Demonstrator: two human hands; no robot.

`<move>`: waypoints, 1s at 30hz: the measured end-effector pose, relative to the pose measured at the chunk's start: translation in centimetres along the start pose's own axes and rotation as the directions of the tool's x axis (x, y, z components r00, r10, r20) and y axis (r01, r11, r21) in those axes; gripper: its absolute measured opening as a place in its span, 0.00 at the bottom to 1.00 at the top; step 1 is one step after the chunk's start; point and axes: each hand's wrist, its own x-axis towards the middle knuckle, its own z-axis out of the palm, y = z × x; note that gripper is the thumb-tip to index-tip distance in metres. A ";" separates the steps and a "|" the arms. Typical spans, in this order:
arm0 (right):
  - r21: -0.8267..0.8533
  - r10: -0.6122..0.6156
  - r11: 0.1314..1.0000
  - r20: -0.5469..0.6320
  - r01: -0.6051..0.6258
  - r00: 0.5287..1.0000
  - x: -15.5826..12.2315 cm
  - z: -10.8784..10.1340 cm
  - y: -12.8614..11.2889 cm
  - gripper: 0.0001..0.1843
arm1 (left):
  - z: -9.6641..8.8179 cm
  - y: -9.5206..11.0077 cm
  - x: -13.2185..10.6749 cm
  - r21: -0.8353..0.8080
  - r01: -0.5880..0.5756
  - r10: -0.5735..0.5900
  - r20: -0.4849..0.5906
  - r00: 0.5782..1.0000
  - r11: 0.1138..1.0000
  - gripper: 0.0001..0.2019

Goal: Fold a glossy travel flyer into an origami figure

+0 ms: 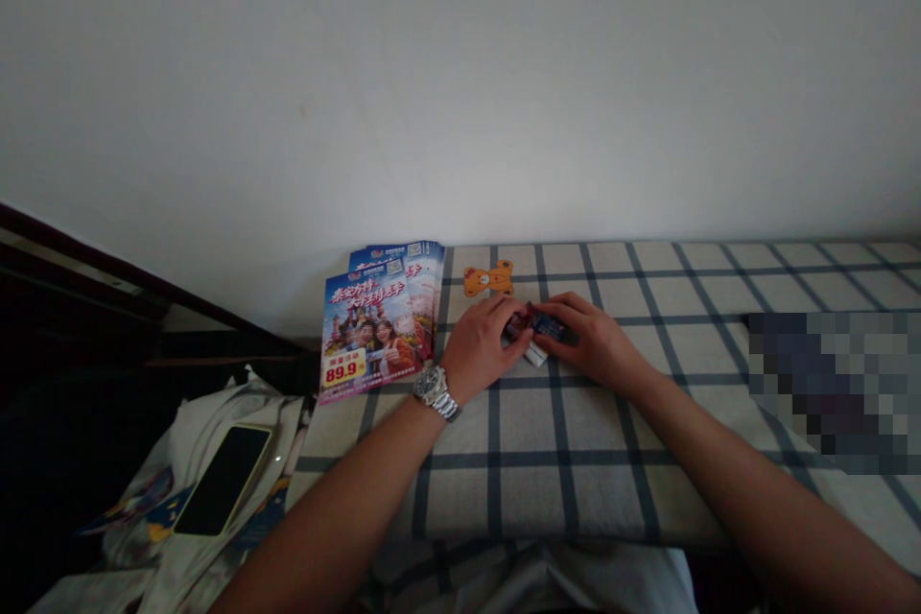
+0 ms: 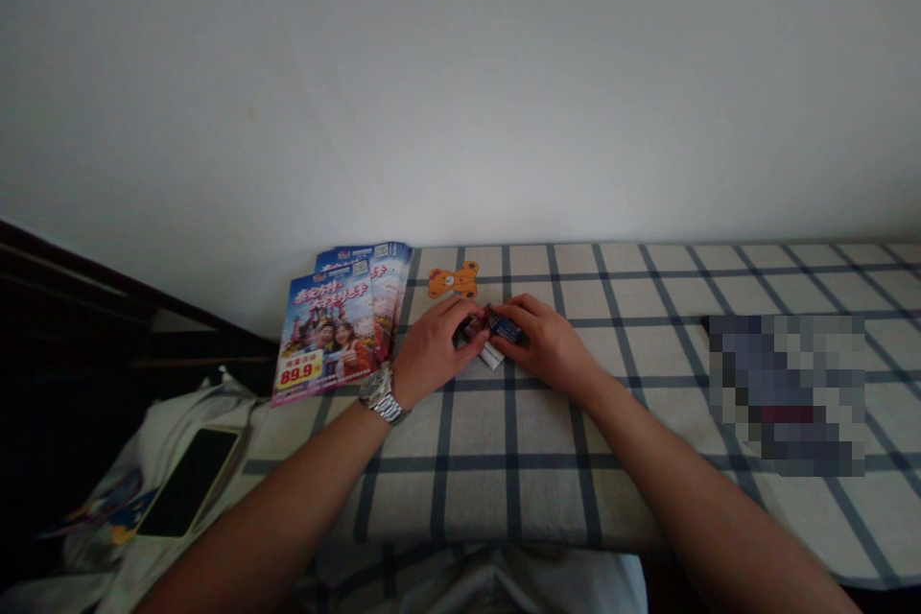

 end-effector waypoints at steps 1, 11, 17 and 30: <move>-0.006 0.007 1.000 0.006 -0.007 1.000 0.0 0.0 -0.1 0.19 | 0.0 0.0 0.0 0.001 0.001 -0.001 -0.001 1.000 1.000 0.05; -0.154 0.029 0.988 0.043 -0.022 0.999 -0.1 -0.2 -0.8 0.19 | 0.3 -0.3 0.0 -0.006 0.028 -0.028 -0.025 0.999 1.000 0.07; -0.194 0.037 0.981 0.051 -0.027 0.998 -0.2 -0.4 -0.8 0.20 | 0.3 -0.4 0.0 -0.013 0.033 -0.033 -0.026 0.999 0.999 0.07; -0.142 -0.095 0.985 0.050 0.101 0.994 0.0 -0.3 -0.6 0.15 | 0.5 -0.6 0.0 -0.028 0.031 -0.032 -0.044 0.999 0.999 0.05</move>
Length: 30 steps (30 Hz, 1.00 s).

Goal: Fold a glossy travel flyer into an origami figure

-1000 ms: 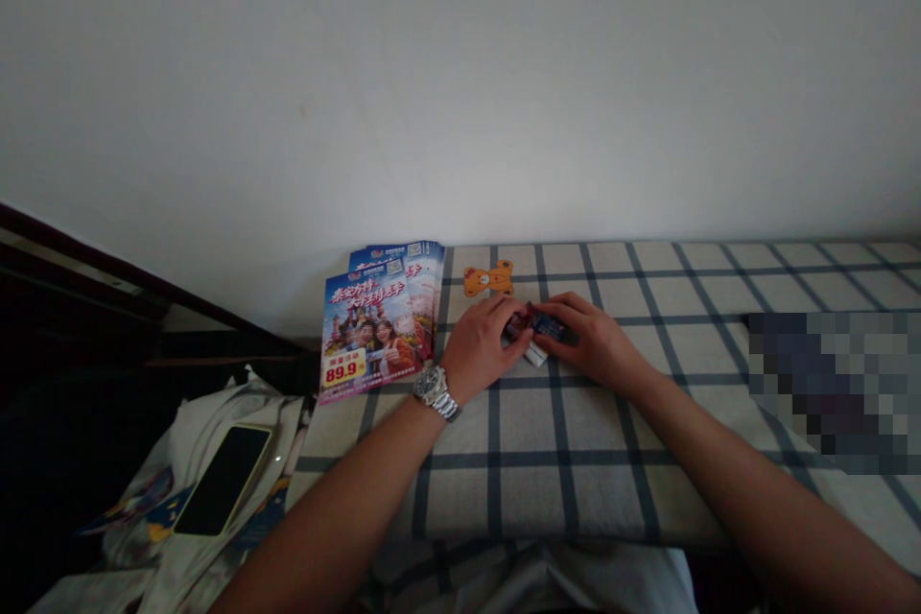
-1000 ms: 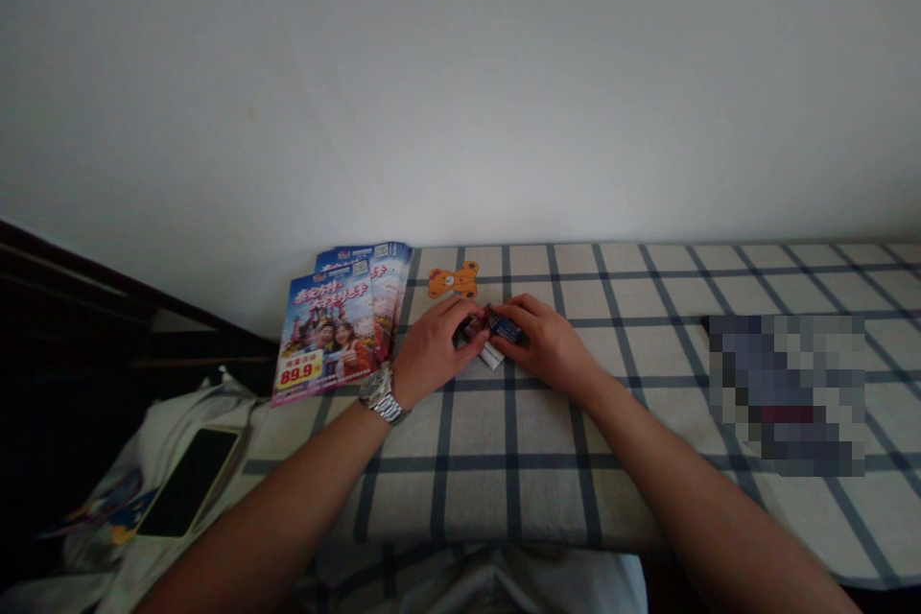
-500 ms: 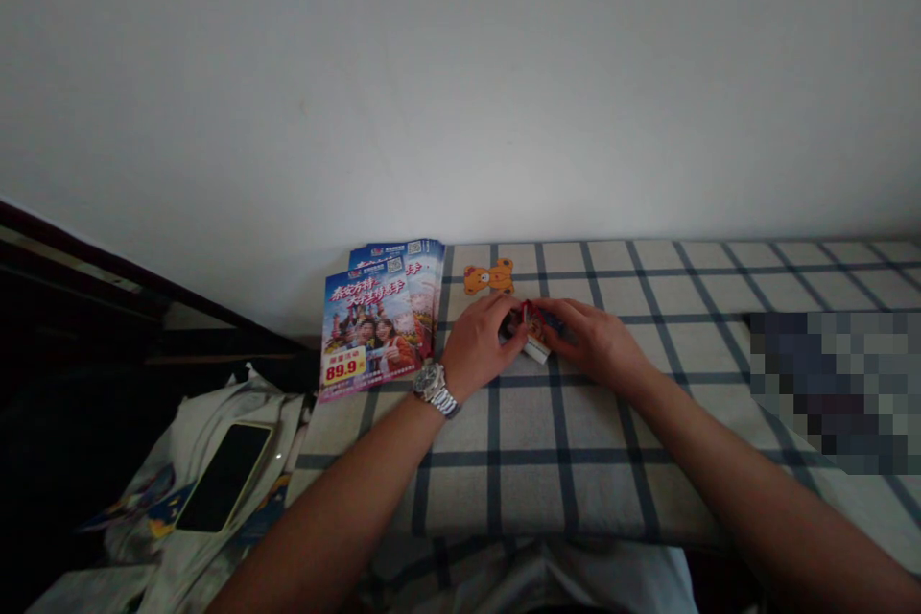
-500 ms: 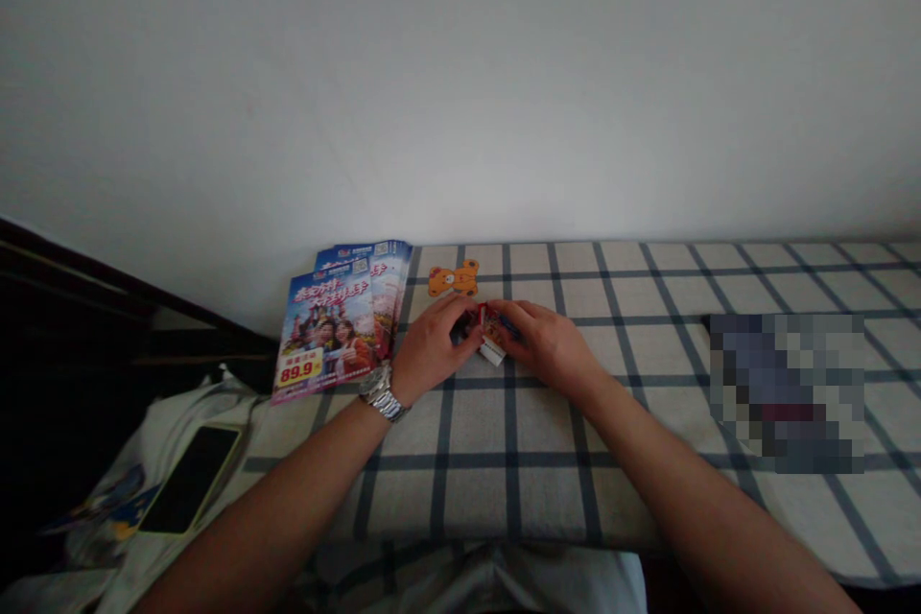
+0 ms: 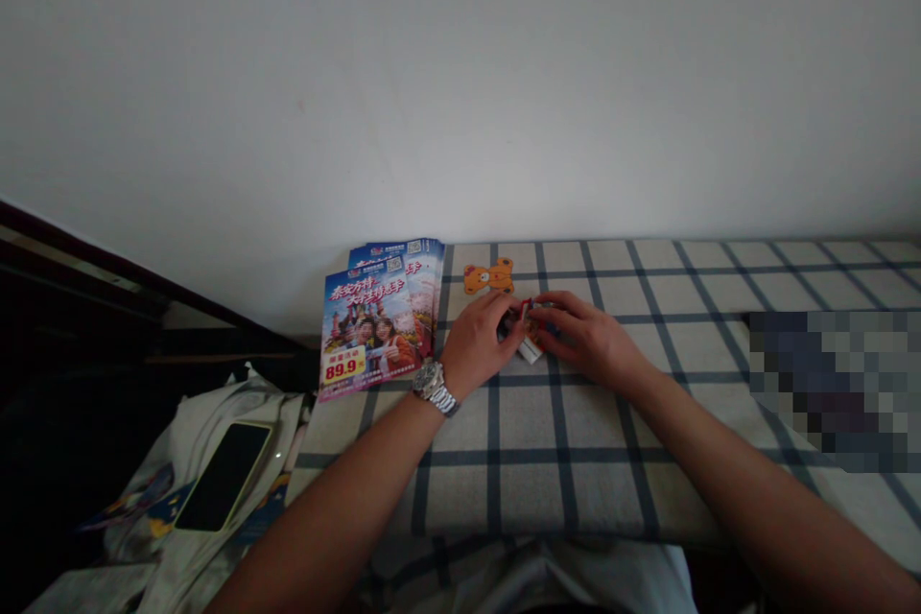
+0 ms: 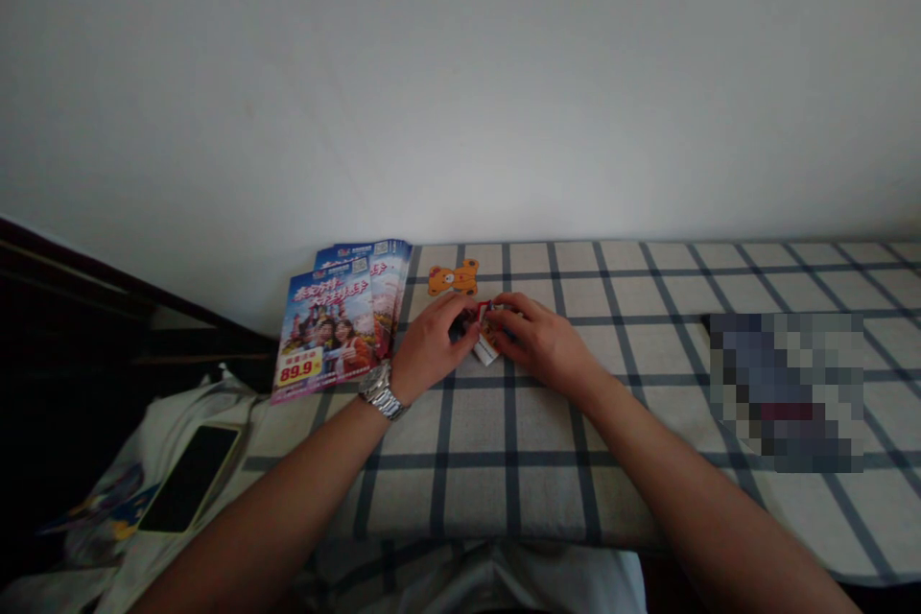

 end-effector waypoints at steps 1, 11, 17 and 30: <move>0.003 -0.011 1.000 0.003 0.011 1.000 0.0 0.0 0.0 0.16 | 0.0 0.0 0.0 -0.002 0.001 -0.001 -0.001 1.000 1.000 0.05; 0.015 -0.053 0.999 -0.001 0.053 0.999 0.2 -0.2 -0.1 0.18 | 0.0 -0.2 -0.1 -0.007 -0.002 0.002 0.003 1.000 1.000 0.05; -0.018 -0.042 0.999 0.013 0.043 0.999 0.1 -0.1 -0.1 0.14 | 0.1 -0.2 -0.1 -0.015 0.004 -0.004 -0.005 1.000 1.000 0.05; -0.007 -0.036 0.999 0.023 0.037 0.999 0.2 -0.2 0.0 0.15 | 0.0 -0.1 -0.1 -0.037 0.018 -0.018 0.004 1.000 0.999 0.05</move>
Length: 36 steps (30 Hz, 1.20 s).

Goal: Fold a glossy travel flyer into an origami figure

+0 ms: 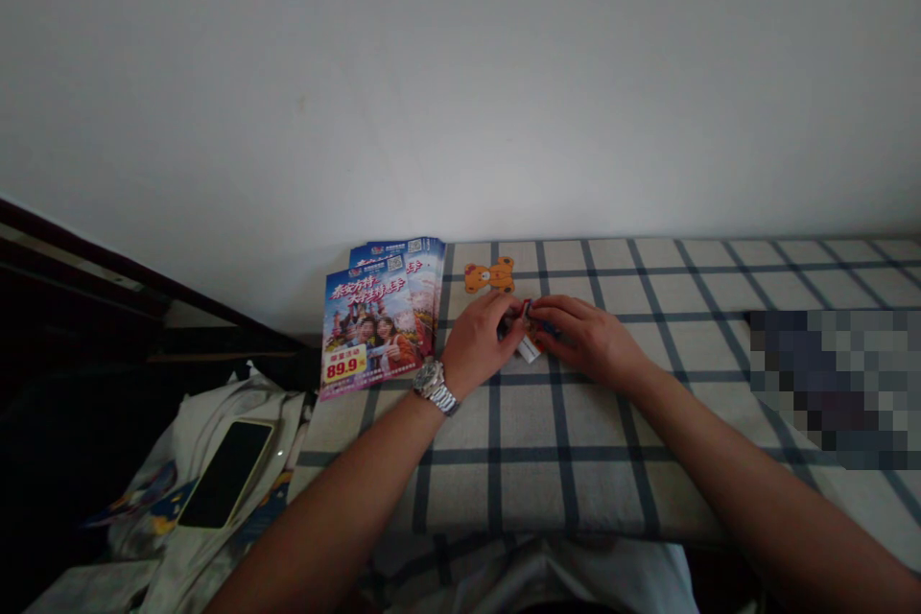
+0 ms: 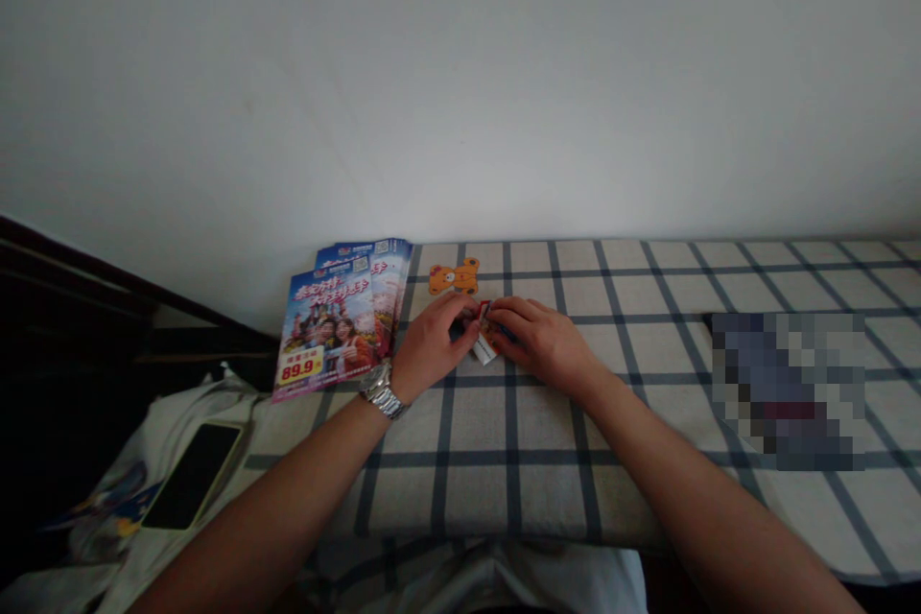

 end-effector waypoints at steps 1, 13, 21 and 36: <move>-0.002 0.006 1.000 0.003 -0.006 1.000 0.0 0.0 0.0 0.14 | 0.0 0.0 0.0 0.001 -0.001 0.001 0.000 1.000 1.000 0.05; 0.008 -0.032 0.999 0.017 0.031 0.999 -0.1 0.1 0.2 0.17 | -0.1 0.0 0.0 0.023 -0.008 0.007 0.006 1.000 1.000 0.04; 0.040 0.009 0.999 -0.007 -0.009 1.000 -0.3 0.2 0.4 0.15 | -0.1 0.1 -0.1 0.003 0.003 -0.003 0.005 1.000 1.000 0.05; 0.294 0.244 0.929 -0.028 -0.225 0.969 -0.5 0.0 1.0 0.13 | -0.3 0.2 0.1 -0.032 -0.042 0.043 0.060 0.997 0.999 0.07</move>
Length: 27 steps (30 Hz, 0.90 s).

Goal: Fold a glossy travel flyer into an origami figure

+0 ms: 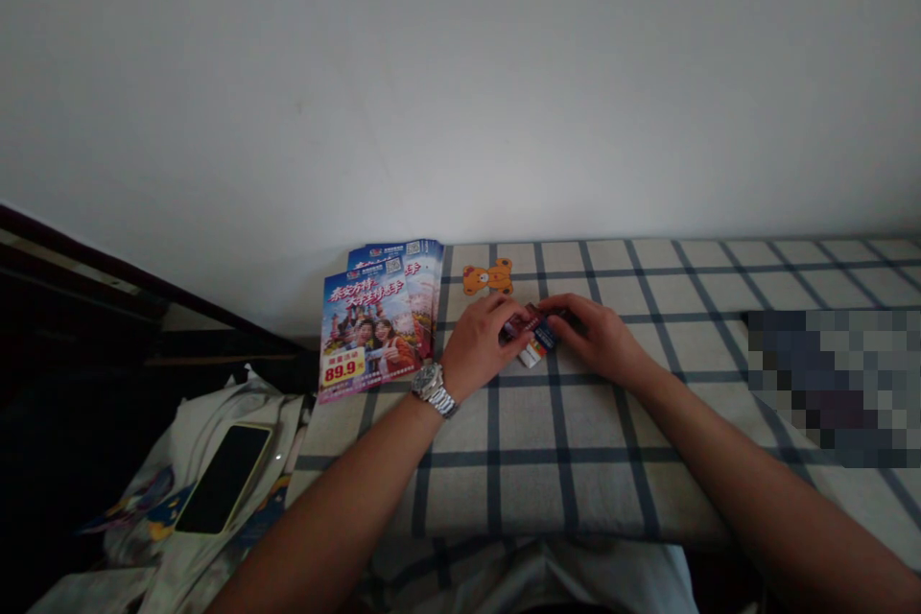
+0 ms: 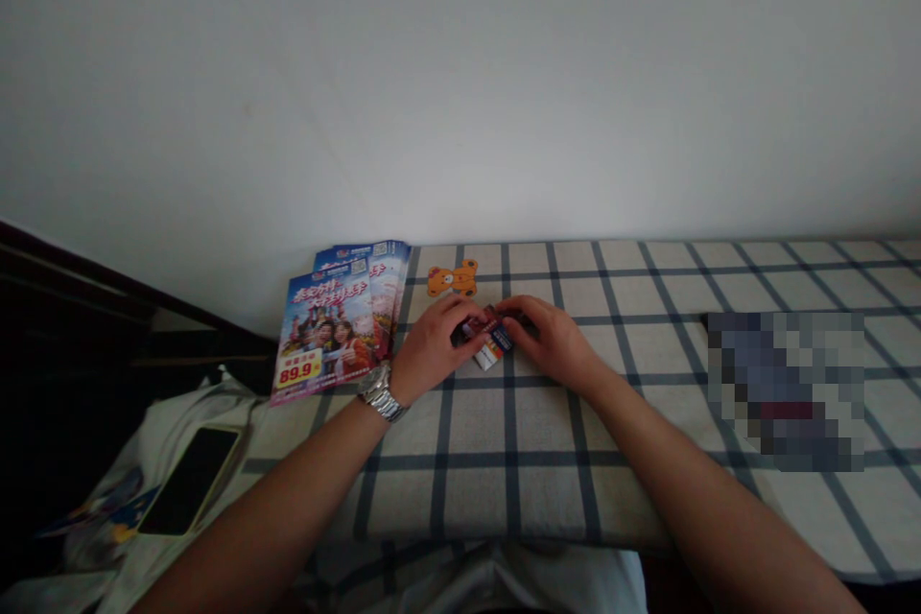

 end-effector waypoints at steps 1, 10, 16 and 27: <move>0.003 0.007 1.000 -0.006 -0.007 1.000 0.0 0.1 0.1 0.14 | 0.0 0.0 0.0 -0.001 -0.001 0.001 0.002 1.000 1.000 0.06; -0.123 -0.056 0.991 -0.054 0.049 0.997 0.2 0.5 0.8 0.16 | -0.1 0.0 0.1 -0.013 -0.028 0.028 -0.002 1.000 1.000 0.06; -0.186 -0.067 0.981 -0.055 0.055 0.996 0.2 0.7 0.8 0.18 | 0.0 -0.3 0.1 -0.012 -0.014 0.014 0.011 1.000 1.000 0.08; -0.136 -0.002 0.991 -0.065 -0.007 0.998 0.4 0.5 0.3 0.06 | 0.1 -0.3 -0.2 0.067 0.004 -0.001 -0.049 0.999 0.998 0.06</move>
